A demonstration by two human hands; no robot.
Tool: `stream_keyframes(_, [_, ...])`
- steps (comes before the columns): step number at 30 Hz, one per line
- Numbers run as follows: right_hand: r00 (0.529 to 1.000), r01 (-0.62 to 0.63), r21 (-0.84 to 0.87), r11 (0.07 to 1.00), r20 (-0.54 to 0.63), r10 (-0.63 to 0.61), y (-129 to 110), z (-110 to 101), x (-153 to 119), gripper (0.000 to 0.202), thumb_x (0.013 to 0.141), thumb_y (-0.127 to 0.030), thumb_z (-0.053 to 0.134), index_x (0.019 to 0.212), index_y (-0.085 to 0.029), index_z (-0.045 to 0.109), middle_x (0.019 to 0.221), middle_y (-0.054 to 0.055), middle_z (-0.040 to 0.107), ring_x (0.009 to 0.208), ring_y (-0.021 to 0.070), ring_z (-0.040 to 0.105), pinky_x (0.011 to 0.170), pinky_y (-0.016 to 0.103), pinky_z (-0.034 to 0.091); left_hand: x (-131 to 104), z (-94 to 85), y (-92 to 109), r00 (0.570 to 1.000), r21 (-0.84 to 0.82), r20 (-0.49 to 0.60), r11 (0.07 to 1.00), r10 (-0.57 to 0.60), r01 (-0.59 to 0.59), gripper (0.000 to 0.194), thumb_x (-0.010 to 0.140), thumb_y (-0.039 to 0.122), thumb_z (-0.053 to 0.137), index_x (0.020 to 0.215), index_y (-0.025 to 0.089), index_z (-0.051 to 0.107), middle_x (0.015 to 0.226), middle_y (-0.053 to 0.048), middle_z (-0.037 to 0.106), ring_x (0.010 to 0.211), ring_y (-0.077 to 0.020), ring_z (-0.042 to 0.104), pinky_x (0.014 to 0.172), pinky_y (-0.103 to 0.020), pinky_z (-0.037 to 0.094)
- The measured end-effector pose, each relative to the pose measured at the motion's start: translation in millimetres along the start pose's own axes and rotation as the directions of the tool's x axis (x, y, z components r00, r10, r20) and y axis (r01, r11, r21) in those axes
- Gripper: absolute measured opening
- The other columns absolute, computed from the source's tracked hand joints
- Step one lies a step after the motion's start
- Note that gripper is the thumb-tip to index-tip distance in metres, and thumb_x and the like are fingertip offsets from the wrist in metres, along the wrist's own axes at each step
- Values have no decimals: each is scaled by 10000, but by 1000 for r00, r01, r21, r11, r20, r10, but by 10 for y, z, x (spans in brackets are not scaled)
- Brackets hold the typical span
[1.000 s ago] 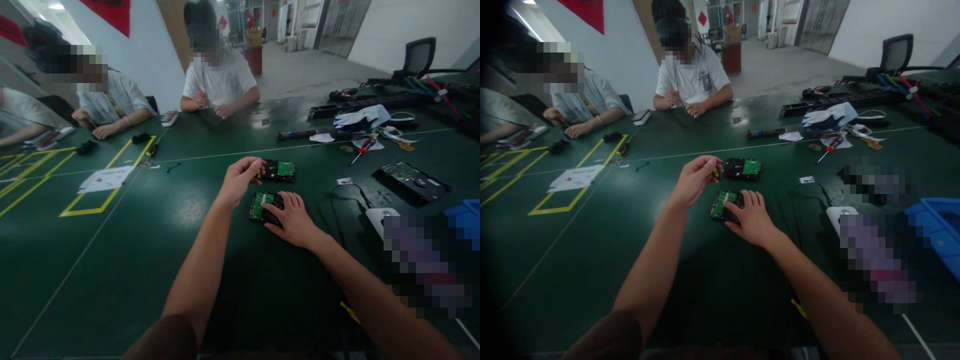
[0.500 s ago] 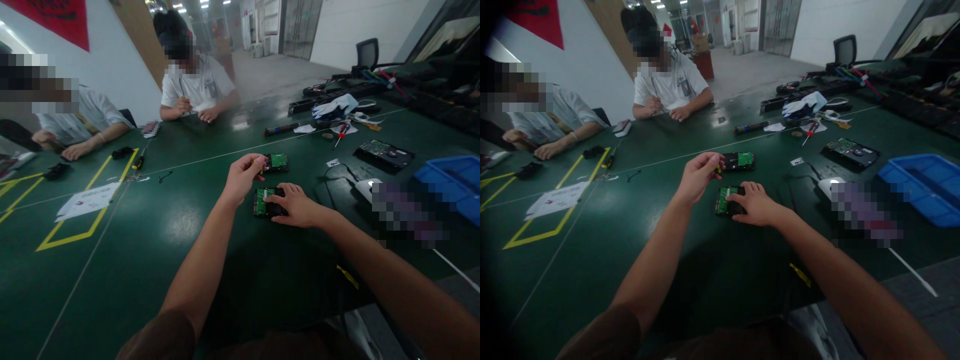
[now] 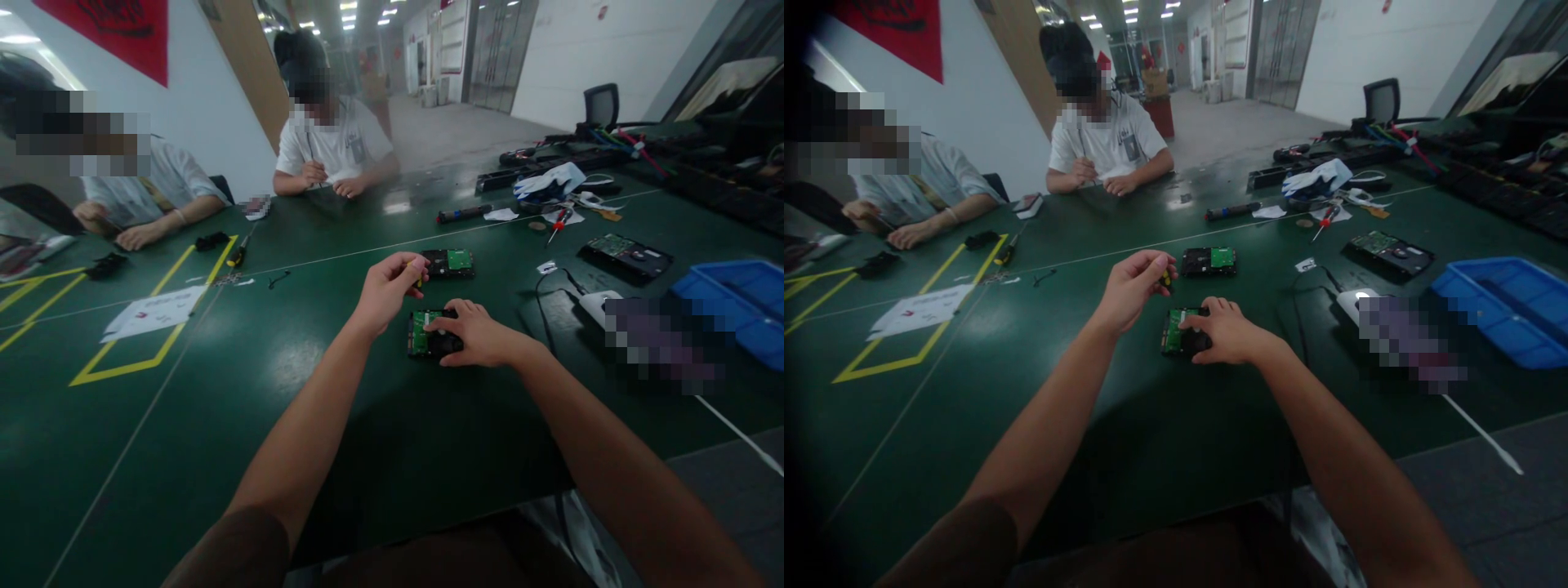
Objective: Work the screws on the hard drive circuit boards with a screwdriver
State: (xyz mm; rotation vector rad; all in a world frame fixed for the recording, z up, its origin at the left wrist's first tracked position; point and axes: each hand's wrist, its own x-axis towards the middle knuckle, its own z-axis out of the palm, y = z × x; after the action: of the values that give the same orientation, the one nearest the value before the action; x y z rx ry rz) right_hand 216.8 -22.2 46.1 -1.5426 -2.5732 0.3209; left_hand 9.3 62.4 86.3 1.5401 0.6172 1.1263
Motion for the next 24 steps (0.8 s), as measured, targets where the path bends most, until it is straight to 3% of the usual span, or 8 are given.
stream_keyframes(11, [989, 83, 64, 994, -127, -75, 104, 155, -51, 688, 834, -544, 812, 1464, -344, 620, 1455, 157, 466, 1358, 414, 457, 1144, 618, 345, -27, 24, 19, 998, 22, 64, 999, 26, -28, 265, 951, 444, 712, 1017, 188, 742, 926, -56, 704, 845, -141, 665, 639, -230, 578])
stream_keyframes(24, [983, 110, 50, 993, -153, -102, 142, 203, -75, 686, 855, -561, 792, 1478, -338, 609, 1477, 156, 469, 1394, 418, 441, 1169, 647, 321, 3, -65, -6, 995, 184, 61, 979, 74, -84, 253, 1005, 429, 620, 1073, 208, 723, 949, -67, 715, 827, -142, 678, 641, -246, 605])
